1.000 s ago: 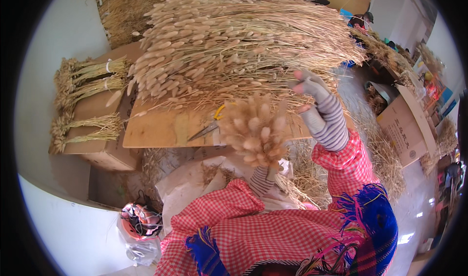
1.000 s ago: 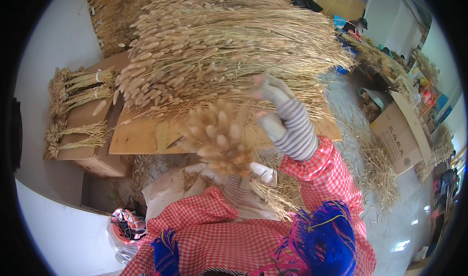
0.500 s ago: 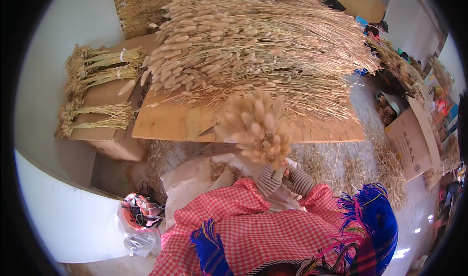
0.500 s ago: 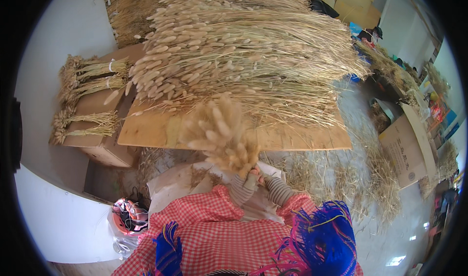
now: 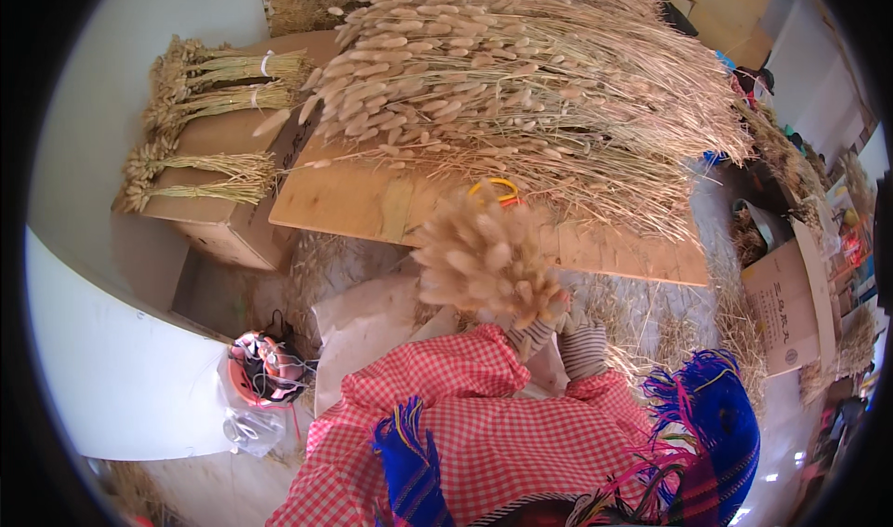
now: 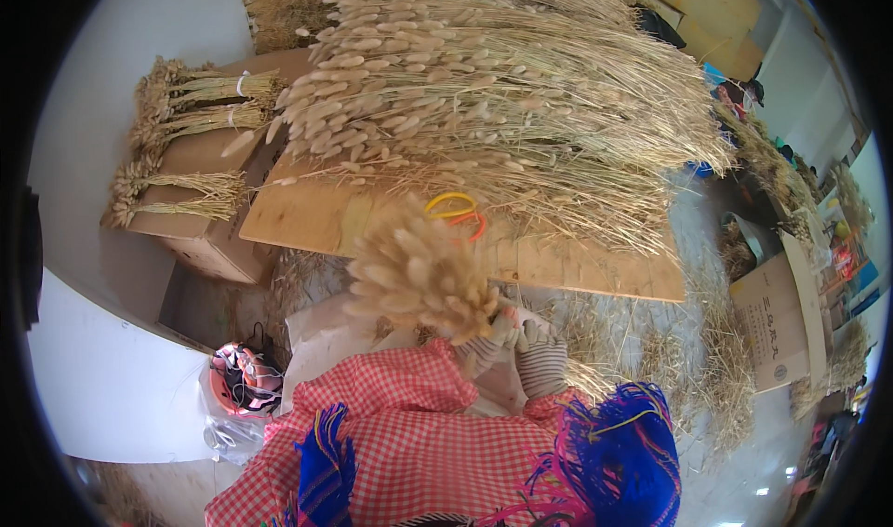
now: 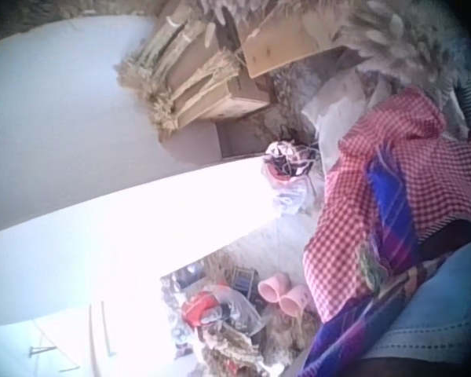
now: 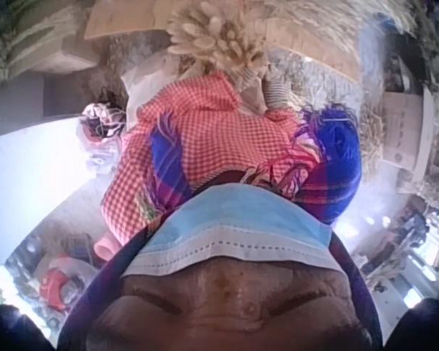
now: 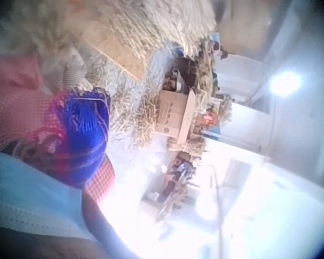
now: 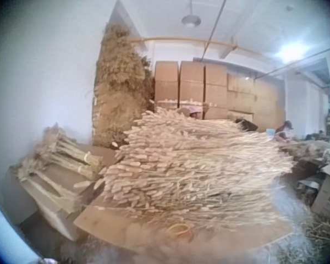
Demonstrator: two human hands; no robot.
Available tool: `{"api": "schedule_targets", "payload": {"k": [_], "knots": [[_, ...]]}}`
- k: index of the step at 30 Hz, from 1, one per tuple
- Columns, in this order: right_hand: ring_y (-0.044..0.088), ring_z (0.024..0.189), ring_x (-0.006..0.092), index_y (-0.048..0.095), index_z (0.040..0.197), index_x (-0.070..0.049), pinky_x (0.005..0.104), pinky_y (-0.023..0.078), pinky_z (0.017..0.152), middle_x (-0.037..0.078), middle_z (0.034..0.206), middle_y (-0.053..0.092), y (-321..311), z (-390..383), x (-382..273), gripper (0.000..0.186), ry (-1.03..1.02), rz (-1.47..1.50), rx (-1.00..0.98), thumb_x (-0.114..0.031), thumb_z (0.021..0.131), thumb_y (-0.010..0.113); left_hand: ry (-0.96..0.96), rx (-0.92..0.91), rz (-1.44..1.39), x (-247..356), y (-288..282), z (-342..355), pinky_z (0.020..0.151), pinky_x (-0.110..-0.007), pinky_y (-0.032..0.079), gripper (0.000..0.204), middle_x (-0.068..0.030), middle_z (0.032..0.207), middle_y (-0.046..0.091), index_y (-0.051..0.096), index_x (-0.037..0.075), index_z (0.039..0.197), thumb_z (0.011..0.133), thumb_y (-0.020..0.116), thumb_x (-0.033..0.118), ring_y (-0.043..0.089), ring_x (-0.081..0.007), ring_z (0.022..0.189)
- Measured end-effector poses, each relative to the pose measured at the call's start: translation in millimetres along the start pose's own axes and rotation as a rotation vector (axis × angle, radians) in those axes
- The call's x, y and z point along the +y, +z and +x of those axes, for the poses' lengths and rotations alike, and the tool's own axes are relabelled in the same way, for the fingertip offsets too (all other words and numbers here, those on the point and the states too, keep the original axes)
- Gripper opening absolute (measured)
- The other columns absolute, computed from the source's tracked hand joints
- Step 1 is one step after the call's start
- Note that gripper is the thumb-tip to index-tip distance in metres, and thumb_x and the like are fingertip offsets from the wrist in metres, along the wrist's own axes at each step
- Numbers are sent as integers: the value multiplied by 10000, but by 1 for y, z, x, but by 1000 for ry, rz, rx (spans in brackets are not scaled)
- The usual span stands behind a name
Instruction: The person trims dried plant stalks on a wooden board using scissors, then ties the trimmed stalks with rubber bands. The person repeatedly picks up stalks, cuts them, and bundles them, placing finished bundles aside.
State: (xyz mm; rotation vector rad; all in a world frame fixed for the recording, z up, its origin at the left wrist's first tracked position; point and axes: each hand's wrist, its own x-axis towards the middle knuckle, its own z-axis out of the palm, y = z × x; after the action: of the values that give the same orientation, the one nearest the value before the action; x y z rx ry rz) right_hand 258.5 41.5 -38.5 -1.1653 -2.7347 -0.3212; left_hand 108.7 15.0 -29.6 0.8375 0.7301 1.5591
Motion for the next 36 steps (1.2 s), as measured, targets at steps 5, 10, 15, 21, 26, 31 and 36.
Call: {"api": "schedule_targets", "payload": {"k": [5, 10, 15, 21, 26, 31, 36], "knots": [[613, 947, 299, 502, 1228, -63, 417, 509, 677, 149, 1027, 609, 3, -3, -7, 390, 5, 102, 151, -94, 840, 536, -10, 18, -28, 3, -5, 1, 622, -285, 435, 153, -52, 815, 465, 507, 27, 1005, 978, 480, 175, 466, -144, 666], [578, 1070, 317, 485, 1278, -37, 391, 506, 841, 190, 1153, 583, 12, -3, -9, 422, -169, 115, 54, -101, 864, 535, 13, 52, -74, 19, -7, 1, 610, -286, 429, 153, -49, 803, 461, 506, 30, 996, 977, 482, 181, 460, -144, 654], [590, 966, 293, 569, 1144, -44, 390, 467, 828, 121, 1072, 589, -38, 6, 22, 308, -252, 596, -310, -125, 848, 554, 87, 126, -171, 61, -21, 13, 599, -287, 423, 155, -47, 792, 457, 505, 34, 986, 976, 484, 186, 454, -144, 642], [577, 1055, 266, 570, 1187, 9, 325, 455, 906, 152, 1145, 588, -135, 52, 39, 332, 21, 1160, 186, -117, 882, 532, 123, 174, -216, 68, -16, 14, 585, -289, 416, 157, -43, 778, 453, 504, 38, 975, 975, 486, 193, 446, -144, 628], [590, 1034, 204, 629, 1123, 17, 308, 470, 893, 138, 1123, 628, -176, 113, 32, 284, -114, 1233, -13, -133, 892, 561, 133, 168, -142, 35, 13, 3, 574, -290, 410, 159, -40, 766, 449, 502, 41, 966, 974, 488, 199, 440, -144, 616], [600, 1018, 202, 651, 1083, 27, 325, 474, 893, 125, 1119, 642, -188, 140, 15, 286, -371, 1538, -284, -166, 874, 619, 148, 184, -123, 35, 20, -8, 562, -291, 403, 162, -37, 755, 445, 501, 44, 956, 974, 490, 205, 434, -144, 604], [567, 1090, 224, 654, 1061, 22, 354, 440, 950, 138, 1158, 619, -198, 141, 10, 275, -492, 1564, -334, -165, 861, 631, 120, 205, -135, 50, 16, -10, 551, -292, 397, 166, -35, 743, 441, 500, 47, 947, 973, 492, 211, 428, -144, 591]]}}
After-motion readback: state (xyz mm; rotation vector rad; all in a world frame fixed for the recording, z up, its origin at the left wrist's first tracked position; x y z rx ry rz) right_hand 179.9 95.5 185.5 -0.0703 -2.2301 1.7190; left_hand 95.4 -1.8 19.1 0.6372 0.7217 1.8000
